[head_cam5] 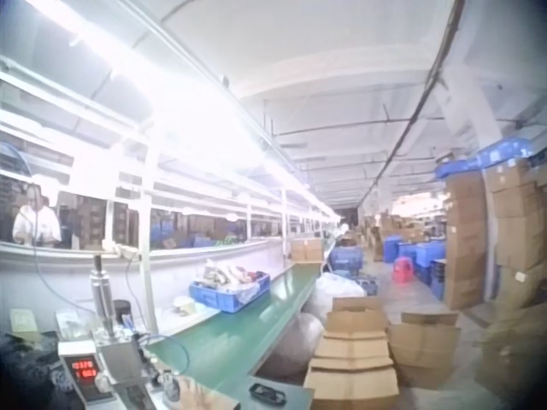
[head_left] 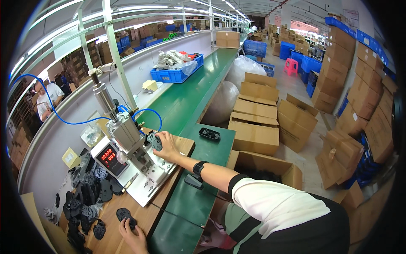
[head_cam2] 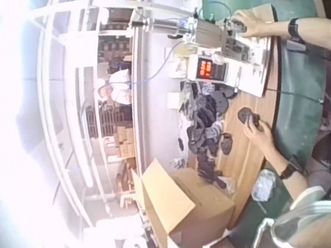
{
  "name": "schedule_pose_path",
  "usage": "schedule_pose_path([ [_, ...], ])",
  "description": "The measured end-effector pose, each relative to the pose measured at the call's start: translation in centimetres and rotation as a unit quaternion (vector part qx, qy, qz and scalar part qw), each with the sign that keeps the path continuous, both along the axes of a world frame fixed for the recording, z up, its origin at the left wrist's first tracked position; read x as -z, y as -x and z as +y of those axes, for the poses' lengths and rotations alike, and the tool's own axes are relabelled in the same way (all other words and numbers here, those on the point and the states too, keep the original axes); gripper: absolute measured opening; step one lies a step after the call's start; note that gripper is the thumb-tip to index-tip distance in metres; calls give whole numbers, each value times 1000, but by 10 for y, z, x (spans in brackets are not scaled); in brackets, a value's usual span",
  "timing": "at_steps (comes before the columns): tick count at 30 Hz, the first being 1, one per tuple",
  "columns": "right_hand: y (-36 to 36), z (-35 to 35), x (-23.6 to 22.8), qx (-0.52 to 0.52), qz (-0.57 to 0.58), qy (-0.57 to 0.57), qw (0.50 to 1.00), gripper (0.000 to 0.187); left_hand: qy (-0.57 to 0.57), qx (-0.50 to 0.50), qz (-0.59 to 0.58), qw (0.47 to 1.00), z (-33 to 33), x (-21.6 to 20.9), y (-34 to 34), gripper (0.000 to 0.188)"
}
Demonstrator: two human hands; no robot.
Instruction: Operating a pneumatic press machine to join plastic housing components for electronics.
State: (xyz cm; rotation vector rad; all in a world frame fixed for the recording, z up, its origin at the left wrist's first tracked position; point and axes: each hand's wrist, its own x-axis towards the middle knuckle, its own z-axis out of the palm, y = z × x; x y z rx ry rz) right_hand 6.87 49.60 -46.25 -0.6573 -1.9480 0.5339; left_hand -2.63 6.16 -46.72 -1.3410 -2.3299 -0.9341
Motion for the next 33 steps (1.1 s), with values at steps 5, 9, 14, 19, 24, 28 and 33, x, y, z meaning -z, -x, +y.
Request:
schedule_pose_path([
  [5,-1,-3,1,12,-14,11,1000,79,2,2,7,1000,-3,2,-1,41],
  [9,-3,-5,3,11,-13,10,1000,78,7,1,4,1000,-4,2,-1,42],
  [14,1,-4,1,12,-15,-11,1000,74,14,-6,18,1000,-5,0,-2,41],
  [19,1,-2,-1,22,-11,1,1000,74,13,-10,5,1000,-1,1,-2,41],
  [24,0,-2,-1,13,-9,-3,1000,80,9,0,5,1000,-1,5,2,41],
  [28,-1,-5,-1,16,-29,11,999,81,9,2,-11,1000,-4,2,-1,41],
  [33,-2,-6,0,30,-29,8,999,82,15,0,-8,1000,-5,1,0,41],
])
